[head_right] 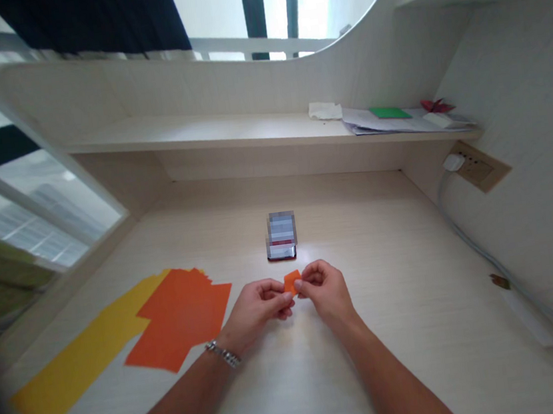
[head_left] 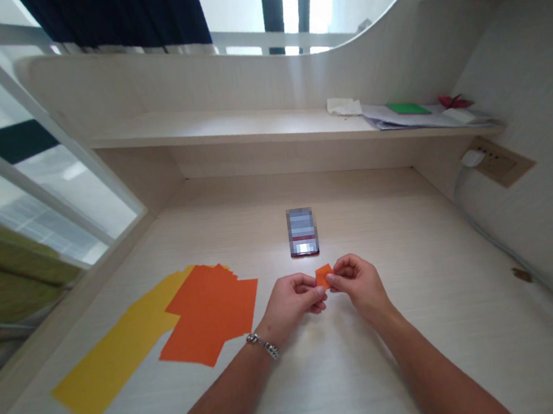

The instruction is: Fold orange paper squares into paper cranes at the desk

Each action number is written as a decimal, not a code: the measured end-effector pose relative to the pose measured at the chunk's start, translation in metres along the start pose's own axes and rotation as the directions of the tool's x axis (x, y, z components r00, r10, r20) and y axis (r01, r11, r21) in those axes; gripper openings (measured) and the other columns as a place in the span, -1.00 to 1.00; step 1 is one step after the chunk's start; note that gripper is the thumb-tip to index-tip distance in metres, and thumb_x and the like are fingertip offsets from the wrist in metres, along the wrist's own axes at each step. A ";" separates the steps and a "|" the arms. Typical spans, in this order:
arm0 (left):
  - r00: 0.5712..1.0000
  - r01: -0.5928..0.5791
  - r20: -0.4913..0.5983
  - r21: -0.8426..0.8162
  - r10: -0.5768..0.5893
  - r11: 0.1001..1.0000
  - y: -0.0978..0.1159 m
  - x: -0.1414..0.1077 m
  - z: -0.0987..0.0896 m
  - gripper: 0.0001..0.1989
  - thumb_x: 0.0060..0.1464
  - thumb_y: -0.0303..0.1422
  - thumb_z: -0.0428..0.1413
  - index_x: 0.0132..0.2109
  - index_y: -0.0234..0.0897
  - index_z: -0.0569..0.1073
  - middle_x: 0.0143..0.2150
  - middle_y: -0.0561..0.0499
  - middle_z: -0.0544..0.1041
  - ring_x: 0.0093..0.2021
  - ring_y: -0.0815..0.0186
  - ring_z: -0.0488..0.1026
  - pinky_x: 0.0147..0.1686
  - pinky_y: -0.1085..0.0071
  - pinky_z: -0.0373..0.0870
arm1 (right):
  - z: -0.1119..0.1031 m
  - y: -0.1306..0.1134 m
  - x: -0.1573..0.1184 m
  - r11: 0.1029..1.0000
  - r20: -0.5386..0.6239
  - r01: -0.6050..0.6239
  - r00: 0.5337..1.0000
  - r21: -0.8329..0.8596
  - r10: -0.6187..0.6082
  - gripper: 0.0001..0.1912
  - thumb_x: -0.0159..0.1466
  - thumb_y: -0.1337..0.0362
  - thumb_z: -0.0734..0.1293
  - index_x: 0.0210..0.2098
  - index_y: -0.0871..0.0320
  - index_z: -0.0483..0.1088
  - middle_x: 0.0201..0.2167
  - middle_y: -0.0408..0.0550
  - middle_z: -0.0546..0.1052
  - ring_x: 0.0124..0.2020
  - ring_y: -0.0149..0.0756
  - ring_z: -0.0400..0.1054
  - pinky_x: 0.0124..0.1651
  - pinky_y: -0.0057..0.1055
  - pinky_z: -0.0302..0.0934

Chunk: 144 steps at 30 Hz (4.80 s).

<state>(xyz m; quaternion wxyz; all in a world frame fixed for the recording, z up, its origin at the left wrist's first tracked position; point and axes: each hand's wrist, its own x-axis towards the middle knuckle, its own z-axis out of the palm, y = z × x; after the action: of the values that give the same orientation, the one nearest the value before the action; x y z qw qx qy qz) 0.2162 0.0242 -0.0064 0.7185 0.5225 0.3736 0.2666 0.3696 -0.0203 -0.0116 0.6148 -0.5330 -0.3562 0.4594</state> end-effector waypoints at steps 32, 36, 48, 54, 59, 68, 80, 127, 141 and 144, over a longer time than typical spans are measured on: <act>0.953 -0.252 -0.056 0.397 0.297 0.882 0.007 -0.005 -0.004 -0.78 0.04 -0.24 0.09 -0.38 -0.29 0.53 -0.47 -0.03 0.52 -0.46 0.31 0.40 -0.44 0.46 0.27 | 0.006 0.004 -0.002 0.979 0.080 0.052 0.996 -0.197 -0.037 -0.76 0.08 0.12 0.38 -0.49 0.20 0.45 -0.56 -0.09 0.49 -0.49 -0.33 0.35 -0.38 -0.41 0.24; 0.962 -0.234 -0.045 0.382 0.271 0.894 0.007 -0.003 -0.007 -0.75 0.03 -0.24 0.08 -0.46 -0.30 0.50 -0.52 -0.01 0.50 -0.50 0.33 0.38 -0.47 0.47 0.25 | 0.005 0.003 -0.001 0.993 0.064 -0.053 0.996 -0.106 0.060 -0.73 0.06 0.09 0.40 -0.46 0.20 0.46 -0.54 -0.08 0.51 -0.51 -0.34 0.35 -0.43 -0.42 0.26; 0.977 -0.189 -0.061 0.190 0.203 0.964 0.001 0.005 -0.009 -0.77 -0.05 -0.24 0.19 -0.43 -0.36 0.48 -0.51 -0.02 0.50 -0.47 0.35 0.40 -0.42 0.46 0.29 | 0.008 0.005 -0.002 0.994 0.032 -0.054 0.998 -0.093 0.057 -0.70 0.13 0.06 0.34 -0.44 0.21 0.49 -0.52 -0.07 0.50 -0.49 -0.36 0.35 -0.44 -0.45 0.27; 0.972 -0.211 -0.064 0.173 0.225 0.962 0.001 0.007 -0.016 -0.75 0.02 -0.20 0.13 -0.38 -0.35 0.48 -0.49 -0.01 0.50 -0.45 0.34 0.42 -0.39 0.45 0.32 | 0.008 0.005 -0.003 0.990 0.045 -0.091 0.994 -0.109 0.096 -0.68 0.10 0.05 0.36 -0.49 0.22 0.46 -0.56 -0.11 0.47 -0.51 -0.36 0.33 -0.48 -0.46 0.26; 0.952 -0.238 -0.109 0.326 0.287 0.915 0.000 0.007 -0.020 -0.73 0.06 -0.21 0.09 -0.46 -0.34 0.44 -0.55 0.03 0.45 -0.50 0.38 0.35 -0.46 0.48 0.26 | 0.005 0.008 -0.002 0.981 0.146 -0.123 0.979 -0.151 0.145 -0.73 0.09 0.09 0.38 -0.47 0.22 0.46 -0.55 -0.12 0.47 -0.52 -0.36 0.32 -0.50 -0.48 0.21; 0.979 -0.196 -0.022 0.174 0.203 0.965 0.000 0.006 -0.009 -0.76 -0.03 -0.24 0.17 -0.45 -0.36 0.43 -0.53 0.05 0.45 -0.49 0.40 0.38 -0.46 0.50 0.28 | 0.006 0.008 0.000 0.981 0.075 0.006 0.997 -0.192 0.009 -0.75 0.13 0.13 0.36 -0.45 0.23 0.47 -0.54 -0.08 0.52 -0.52 -0.37 0.33 -0.44 -0.46 0.19; 0.991 -0.134 -0.040 -0.098 0.130 0.986 -0.001 0.005 -0.008 -0.67 -0.08 -0.30 0.25 -0.18 -0.35 0.40 -0.35 -0.08 0.57 -0.37 0.29 0.53 -0.29 0.33 0.48 | 0.006 0.010 0.001 0.990 0.040 0.001 0.999 -0.140 0.004 -0.77 0.09 0.19 0.39 -0.31 0.22 0.48 -0.47 -0.03 0.56 -0.49 -0.33 0.39 -0.47 -0.46 0.24; 0.904 -0.355 -0.221 0.087 0.366 0.931 0.002 -0.001 -0.001 -0.69 -0.09 -0.33 0.24 -0.13 -0.29 0.56 -0.16 -0.10 0.60 -0.20 0.20 0.53 -0.17 0.32 0.48 | 0.016 0.003 -0.005 0.991 -0.083 0.110 0.990 -0.074 -0.116 -0.64 0.03 0.22 0.44 -0.16 0.14 0.53 -0.44 -0.06 0.58 -0.54 -0.33 0.36 -0.42 -0.33 0.31; 0.895 -0.391 -0.203 0.073 0.397 0.918 -0.002 0.001 -0.002 -0.71 -0.07 -0.35 0.23 -0.13 -0.29 0.53 -0.25 -0.08 0.58 -0.31 0.26 0.51 -0.26 0.35 0.47 | 0.014 0.008 -0.002 0.994 -0.075 0.110 0.991 0.009 -0.109 -0.72 0.01 0.22 0.45 -0.25 0.12 0.53 -0.43 -0.03 0.60 -0.57 -0.32 0.40 -0.50 -0.38 0.23; 0.893 -0.393 -0.195 0.098 0.405 0.914 0.000 0.001 -0.002 -0.78 -0.07 -0.36 0.23 -0.20 -0.30 0.54 -0.25 -0.08 0.58 -0.28 0.25 0.50 -0.25 0.35 0.46 | 0.015 0.007 -0.002 0.994 -0.067 0.100 0.993 0.032 -0.098 -0.73 0.01 0.23 0.45 -0.28 0.14 0.51 -0.45 -0.03 0.59 -0.57 -0.32 0.39 -0.50 -0.39 0.22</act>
<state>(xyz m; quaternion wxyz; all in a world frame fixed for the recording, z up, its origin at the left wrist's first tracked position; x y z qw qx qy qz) 0.2153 0.0254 -0.0073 0.5900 0.5766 0.3396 0.4518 0.3539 -0.0177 -0.0155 0.6575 -0.5184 -0.3536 0.4171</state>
